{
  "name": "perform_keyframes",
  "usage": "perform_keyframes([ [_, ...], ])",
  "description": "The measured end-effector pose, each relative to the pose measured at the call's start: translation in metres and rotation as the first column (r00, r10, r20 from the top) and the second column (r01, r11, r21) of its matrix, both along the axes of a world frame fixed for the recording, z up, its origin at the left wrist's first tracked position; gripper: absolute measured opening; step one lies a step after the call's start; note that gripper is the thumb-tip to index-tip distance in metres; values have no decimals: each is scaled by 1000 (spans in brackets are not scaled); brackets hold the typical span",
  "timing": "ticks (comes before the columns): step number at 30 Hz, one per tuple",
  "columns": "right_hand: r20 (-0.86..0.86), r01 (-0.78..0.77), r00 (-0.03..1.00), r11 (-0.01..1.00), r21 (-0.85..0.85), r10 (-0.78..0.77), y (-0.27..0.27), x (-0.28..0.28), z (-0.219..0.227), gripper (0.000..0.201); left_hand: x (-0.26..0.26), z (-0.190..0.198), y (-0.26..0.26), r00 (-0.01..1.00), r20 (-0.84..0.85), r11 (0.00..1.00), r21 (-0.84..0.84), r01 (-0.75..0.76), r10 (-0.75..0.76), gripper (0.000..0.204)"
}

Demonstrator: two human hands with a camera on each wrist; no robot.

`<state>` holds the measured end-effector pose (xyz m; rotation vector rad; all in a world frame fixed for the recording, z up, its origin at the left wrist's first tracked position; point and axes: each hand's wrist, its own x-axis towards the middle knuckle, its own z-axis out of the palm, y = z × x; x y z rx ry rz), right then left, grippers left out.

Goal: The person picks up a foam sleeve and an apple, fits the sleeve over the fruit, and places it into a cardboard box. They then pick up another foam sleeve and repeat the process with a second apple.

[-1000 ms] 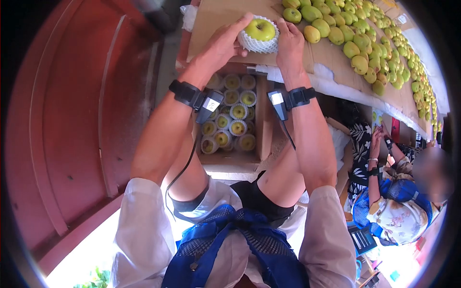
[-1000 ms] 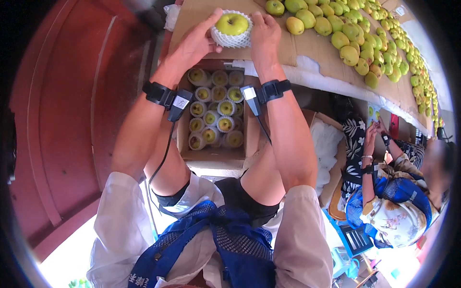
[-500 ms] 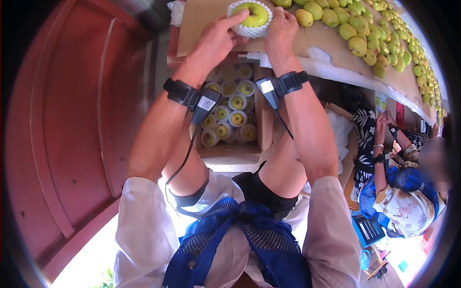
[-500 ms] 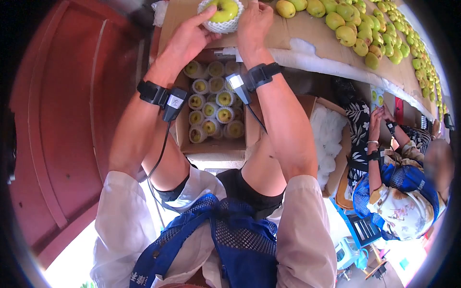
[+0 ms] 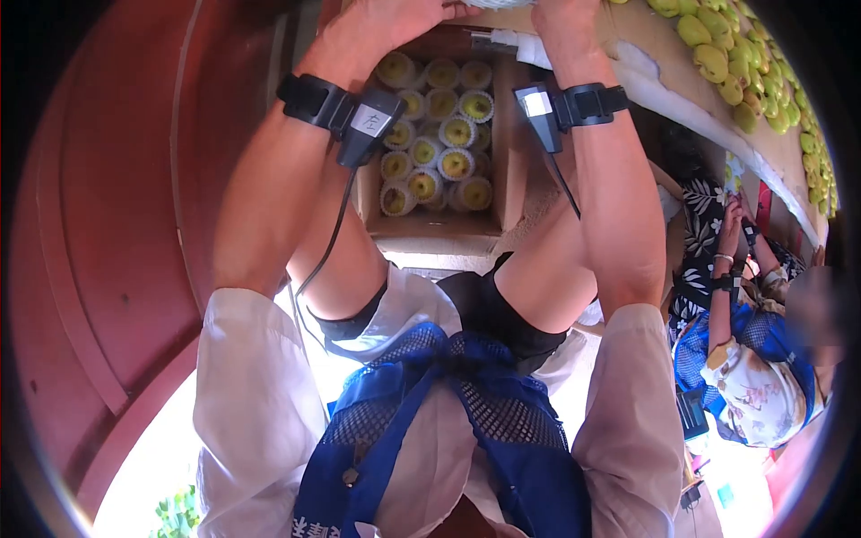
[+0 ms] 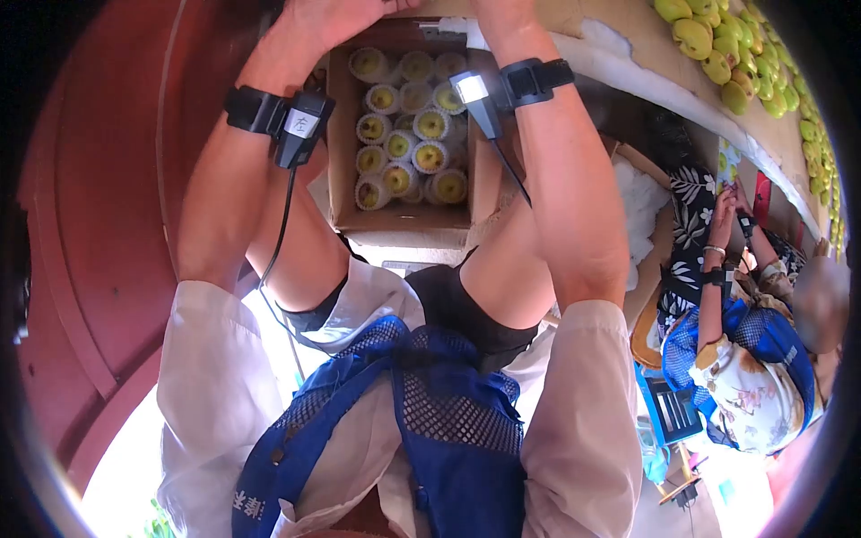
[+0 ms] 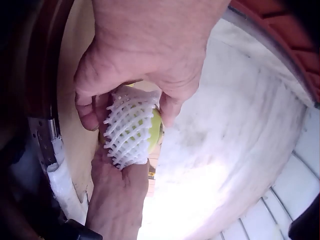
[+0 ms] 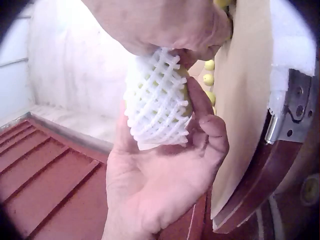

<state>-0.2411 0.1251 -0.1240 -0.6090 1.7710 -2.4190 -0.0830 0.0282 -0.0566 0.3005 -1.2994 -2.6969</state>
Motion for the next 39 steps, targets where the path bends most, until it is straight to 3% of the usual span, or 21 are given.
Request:
perform_keyframes([
  [4,-117,47,993,975,216,-22,4,17,14,36,9,1,-4,999,-49,1000,17,9,-8,38],
  [7,-383,229,919,920,319,-96,12,31,22,36,21,8,-2,997,-65,999,15,-46,47,39],
  [10,-79,-13,996,938,345,43,29,56,51,34,37,15,2,992,-114,998,-7,-61,60,41],
  [14,-184,-85,971,944,320,150,53,71,47,29,59,18,5,997,-56,998,20,63,-62,44],
  [17,-305,-165,916,938,306,260,65,80,52,34,72,20,14,994,-76,982,-178,61,-76,47],
  [18,-311,-140,906,896,422,288,73,85,53,38,77,22,15,993,-67,968,-238,75,-93,48],
  [20,-312,-82,883,771,632,350,94,125,95,47,81,11,14,988,45,958,-242,155,-148,46],
  [21,-205,-106,897,642,759,391,99,144,120,61,83,4,14,986,68,948,-271,167,-154,45],
  [24,-137,-418,777,665,619,615,107,149,85,74,88,-20,9,966,128,910,-326,256,-226,42],
  [25,-284,-204,717,582,787,636,110,155,88,87,91,-22,10,956,147,895,-340,290,-254,42],
  [28,-277,-163,693,519,839,666,109,176,84,92,100,-26,13,942,213,823,-461,331,-260,41],
  [32,-305,-39,699,460,887,647,98,203,77,90,114,-51,15,987,-100,881,-469,65,-126,37],
  [33,-453,82,650,537,840,610,98,209,69,88,111,-55,12,990,-37,832,-546,97,-139,37],
  [35,-353,51,745,479,876,567,94,218,68,81,107,-57,10,986,87,718,-677,165,-144,38],
  [36,-302,32,785,451,892,541,92,221,67,78,108,-59,7,985,66,711,-685,159,-157,39],
  [38,-397,65,755,543,837,521,88,223,58,69,114,-57,5,984,26,696,-704,142,-175,40],
  [39,-442,78,739,587,806,509,85,224,50,65,116,-55,2,976,169,626,-748,219,-139,41],
])
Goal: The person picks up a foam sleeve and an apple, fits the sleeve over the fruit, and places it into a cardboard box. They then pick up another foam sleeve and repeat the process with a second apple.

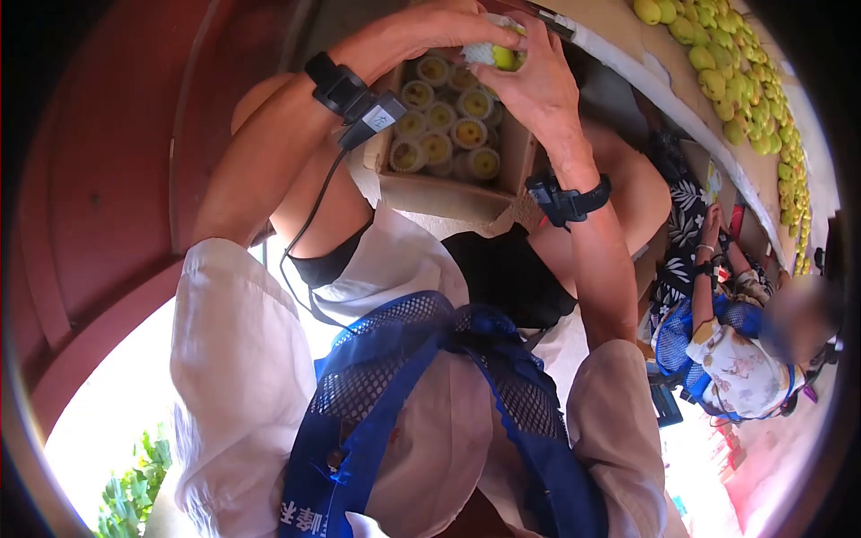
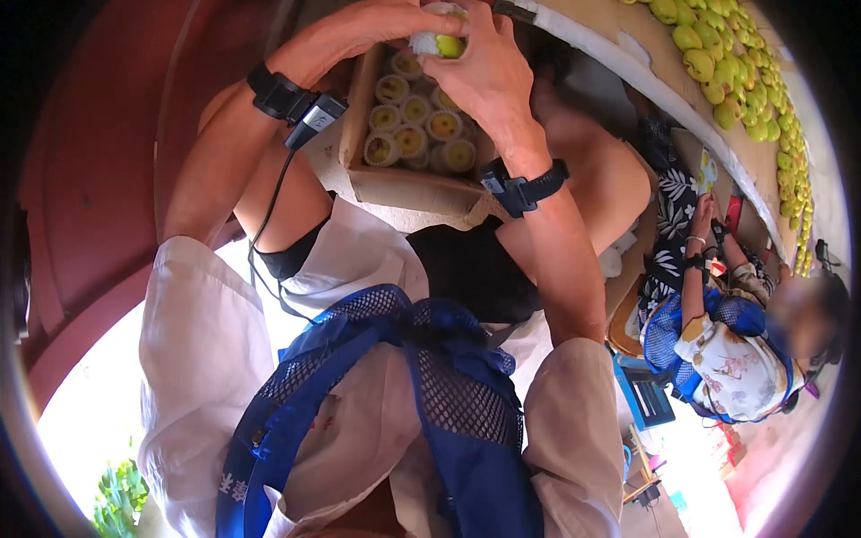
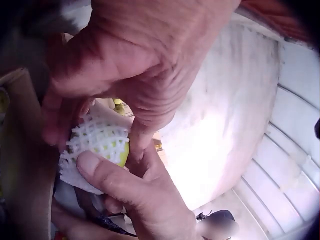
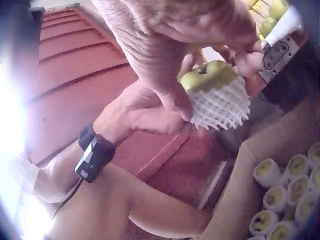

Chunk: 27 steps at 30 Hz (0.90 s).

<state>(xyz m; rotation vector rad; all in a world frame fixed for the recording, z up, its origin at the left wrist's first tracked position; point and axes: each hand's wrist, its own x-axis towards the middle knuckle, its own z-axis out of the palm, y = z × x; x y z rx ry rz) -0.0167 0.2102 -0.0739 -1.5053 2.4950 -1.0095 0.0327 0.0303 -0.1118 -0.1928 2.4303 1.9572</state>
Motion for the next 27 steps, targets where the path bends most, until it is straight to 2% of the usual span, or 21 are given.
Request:
perform_keyframes([
  [2,117,46,992,997,60,-53,-1,-7,-17,75,11,35,3,964,252,979,-204,-28,80,45],
  [5,195,64,976,980,186,-100,1,-15,-53,82,22,41,-12,967,210,914,-404,-48,143,50],
  [8,222,57,965,937,345,-140,8,-16,-96,83,27,29,-44,970,109,973,-103,-205,216,52],
  [11,284,46,936,872,488,-208,13,-14,-129,84,41,34,-52,868,57,869,-90,-487,493,49],
  [15,335,23,903,808,589,-270,9,-13,-162,86,57,54,-65,829,37,828,30,-560,558,44],
  [19,293,1,922,759,651,-253,-7,-23,-180,86,63,64,-67,777,68,770,105,-629,625,38],
  [23,181,17,974,843,537,-135,-30,-55,-214,81,66,67,-64,752,66,746,94,-660,656,39],
  [25,79,63,990,871,487,-115,-47,-68,-224,81,66,63,-70,791,28,789,59,-611,611,39],
  [26,105,73,981,802,593,-166,-59,-76,-221,81,65,61,-72,809,11,808,40,-587,587,39],
  [27,71,63,990,822,566,-124,-67,-85,-228,83,63,59,-74,801,13,799,62,-598,598,39],
])
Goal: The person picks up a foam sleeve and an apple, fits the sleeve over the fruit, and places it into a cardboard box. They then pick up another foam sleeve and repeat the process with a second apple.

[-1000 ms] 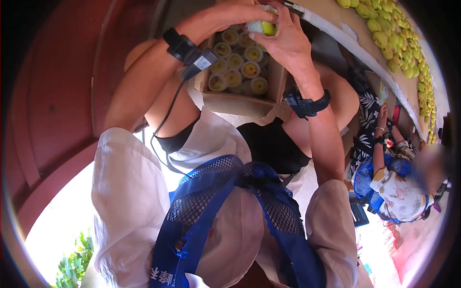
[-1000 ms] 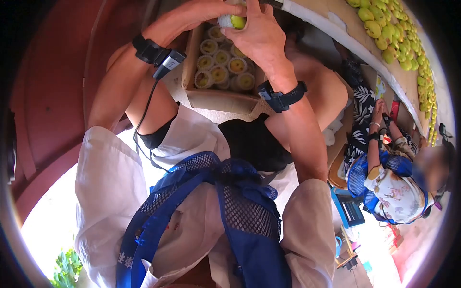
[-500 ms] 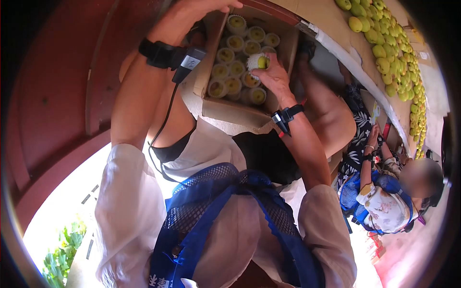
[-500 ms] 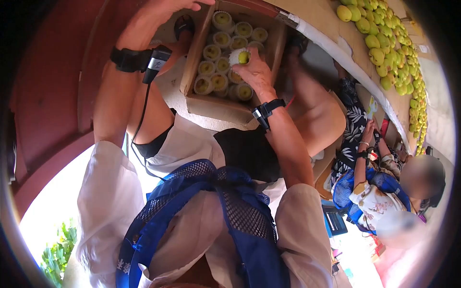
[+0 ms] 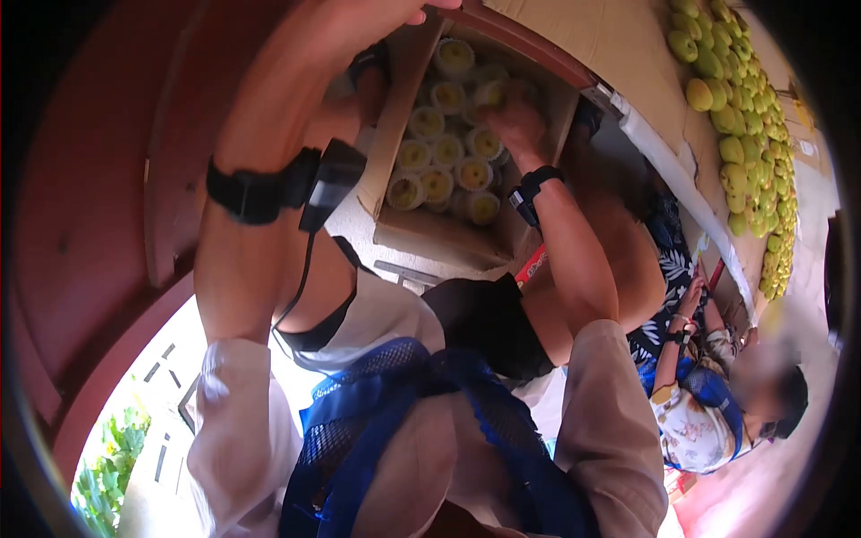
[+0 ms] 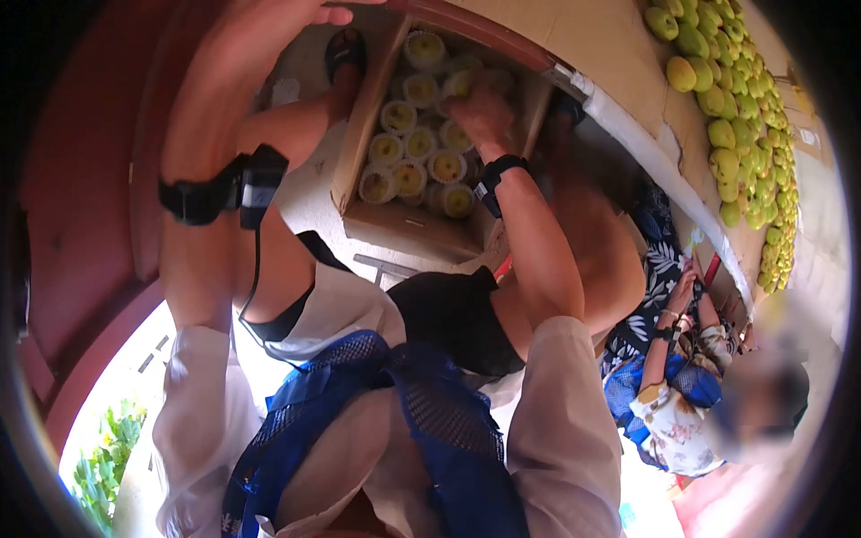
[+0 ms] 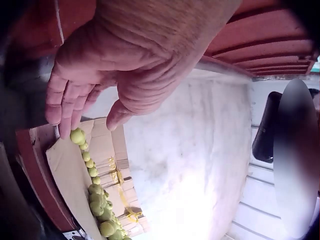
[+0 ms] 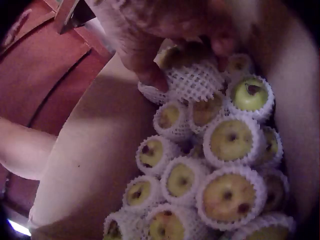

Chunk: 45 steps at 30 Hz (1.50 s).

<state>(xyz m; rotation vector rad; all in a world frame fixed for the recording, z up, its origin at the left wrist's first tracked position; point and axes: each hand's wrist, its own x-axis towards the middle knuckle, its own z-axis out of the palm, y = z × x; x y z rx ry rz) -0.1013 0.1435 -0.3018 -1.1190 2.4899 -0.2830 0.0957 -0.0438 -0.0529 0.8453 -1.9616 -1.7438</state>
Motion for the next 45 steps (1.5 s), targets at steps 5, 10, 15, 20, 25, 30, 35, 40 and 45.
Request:
perform_keyframes([
  [5,-74,3,997,999,42,0,-34,-21,-25,88,5,21,14,994,43,994,48,-100,98,40],
  [10,-207,10,977,984,-176,-47,-42,-15,-52,93,0,33,39,964,89,966,-90,-243,251,37],
  [15,-284,-37,957,945,-326,-60,-33,-11,-69,93,9,30,18,993,34,993,32,-113,112,35],
  [20,-340,-135,940,911,-389,-6,-32,-18,-82,90,7,34,23,988,64,990,-31,-137,139,36],
  [25,-172,20,983,975,-221,-59,-31,-4,-55,96,9,44,31,978,112,984,-26,-174,176,33],
  [30,-195,7,980,982,-186,-44,-33,-3,-41,101,10,15,11,996,2,995,-24,-95,95,31],
  [35,-298,-162,952,947,-277,75,-34,-22,-70,104,9,-5,2,994,-59,995,12,-96,96,32],
  [40,-311,-73,949,915,-396,-59,-33,-24,-80,86,7,8,6,998,-11,998,-12,-57,57,31],
  [45,-285,-68,955,872,-485,-83,-36,-22,-81,75,4,6,8,998,-29,998,-25,-65,64,31],
])
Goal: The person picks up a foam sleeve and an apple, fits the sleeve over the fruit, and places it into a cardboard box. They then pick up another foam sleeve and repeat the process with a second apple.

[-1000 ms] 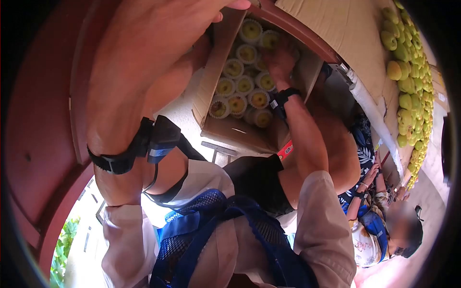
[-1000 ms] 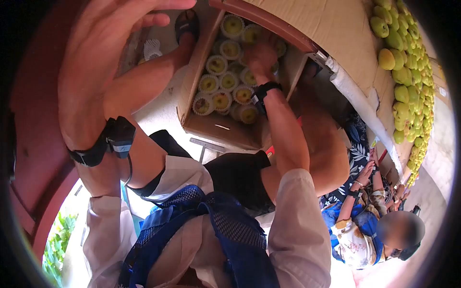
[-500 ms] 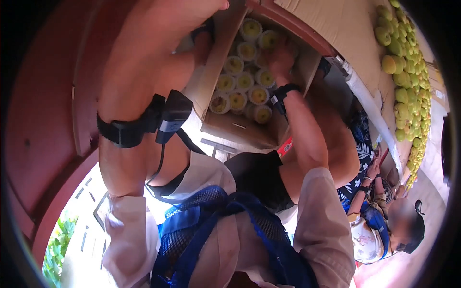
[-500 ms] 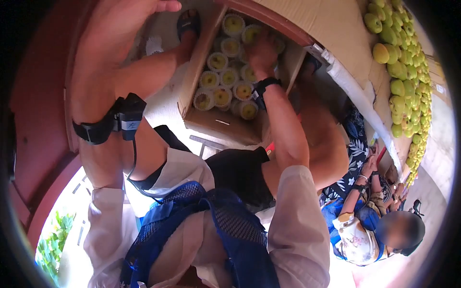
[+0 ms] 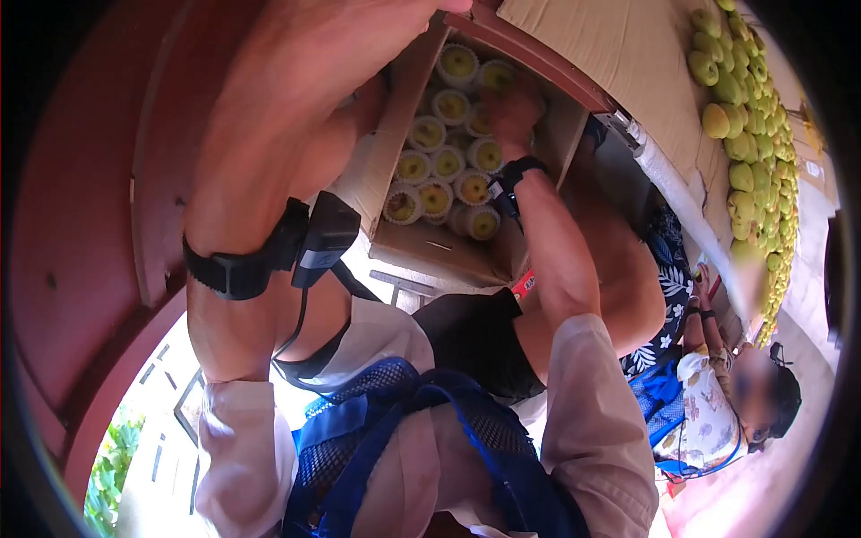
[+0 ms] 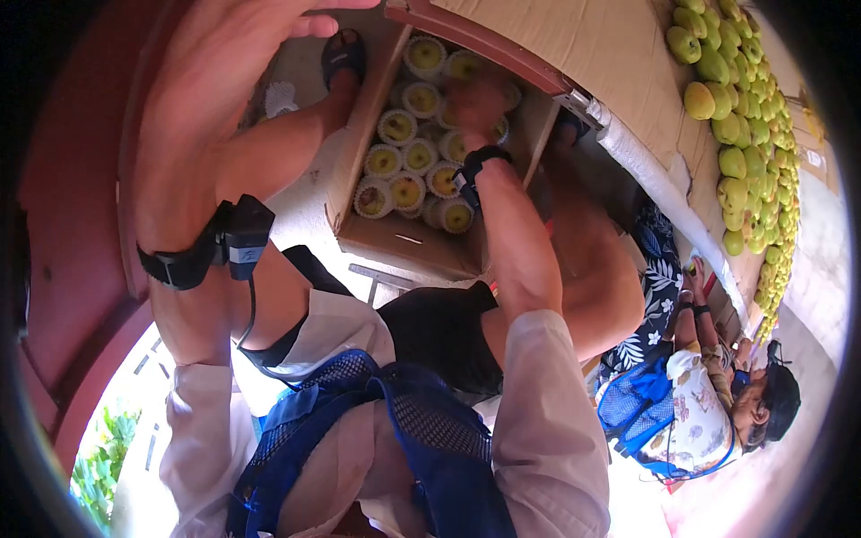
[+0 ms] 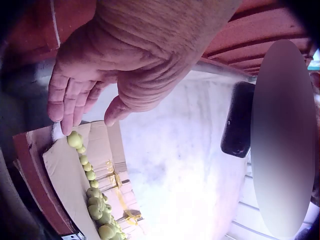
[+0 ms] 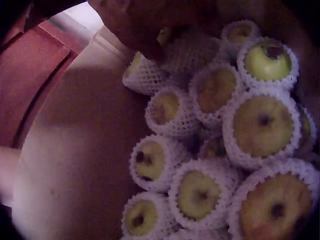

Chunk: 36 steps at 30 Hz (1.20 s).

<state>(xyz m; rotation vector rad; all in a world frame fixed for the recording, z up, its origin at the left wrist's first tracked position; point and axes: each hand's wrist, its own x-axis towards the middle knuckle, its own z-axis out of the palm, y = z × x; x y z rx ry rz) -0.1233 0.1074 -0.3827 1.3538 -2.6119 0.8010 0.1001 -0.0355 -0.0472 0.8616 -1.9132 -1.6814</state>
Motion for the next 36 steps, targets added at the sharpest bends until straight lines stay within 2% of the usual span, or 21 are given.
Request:
perform_keyframes([
  [2,-25,22,999,1000,12,-22,-2,11,10,73,-2,11,13,999,27,998,-50,-43,44,30],
  [5,-62,46,997,996,76,-41,-1,10,13,71,-2,11,10,999,0,998,-37,-53,53,30],
  [7,-109,13,994,984,179,6,1,8,-13,85,-11,18,10,982,122,985,79,-156,146,27],
  [8,-157,56,987,973,223,-21,1,6,-18,89,-26,38,11,938,259,951,146,-273,229,25],
  [10,-259,187,960,938,291,-111,-6,13,-15,95,-36,55,17,932,265,949,131,-288,247,29],
  [13,-47,165,986,926,339,-158,-13,26,16,101,9,14,14,998,-11,985,-158,-63,62,48],
  [14,4,150,987,941,302,-159,-11,32,31,102,8,11,7,999,-29,997,-68,-41,39,50],
  [16,100,116,985,966,231,-142,-5,38,58,105,5,10,9,999,-19,998,-27,-51,50,50],
  [19,97,125,984,963,239,-152,5,43,67,110,0,7,6,997,-19,997,6,-73,73,50],
  [20,150,105,977,958,268,-149,9,42,78,101,-2,3,4,995,-29,996,1,-92,92,49],
  [21,130,104,981,961,254,-141,16,42,69,96,-2,1,4,993,-39,994,0,-110,110,49],
  [22,107,108,985,965,240,-137,25,42,40,91,-1,2,4,991,-57,992,-13,-125,124,47],
  [24,138,131,975,955,267,-173,34,42,39,78,-3,2,4,986,-99,990,-33,-138,135,43],
  [26,259,154,932,925,348,-253,49,66,77,62,-6,-3,-6,989,-109,995,7,-99,99,42],
  [29,486,126,826,933,338,-288,66,98,134,46,-18,2,-2,990,-103,995,51,-91,96,33],
  [31,502,132,833,966,223,-230,85,126,161,37,-28,0,-2,988,-103,991,77,-109,117,27],
  [32,505,131,840,978,160,-196,94,138,174,33,-31,-7,-6,989,-124,993,91,-71,82,25],
  [36,728,117,682,993,-27,-60,141,169,229,27,-44,-7,3,995,-77,994,96,-57,65,27],
])
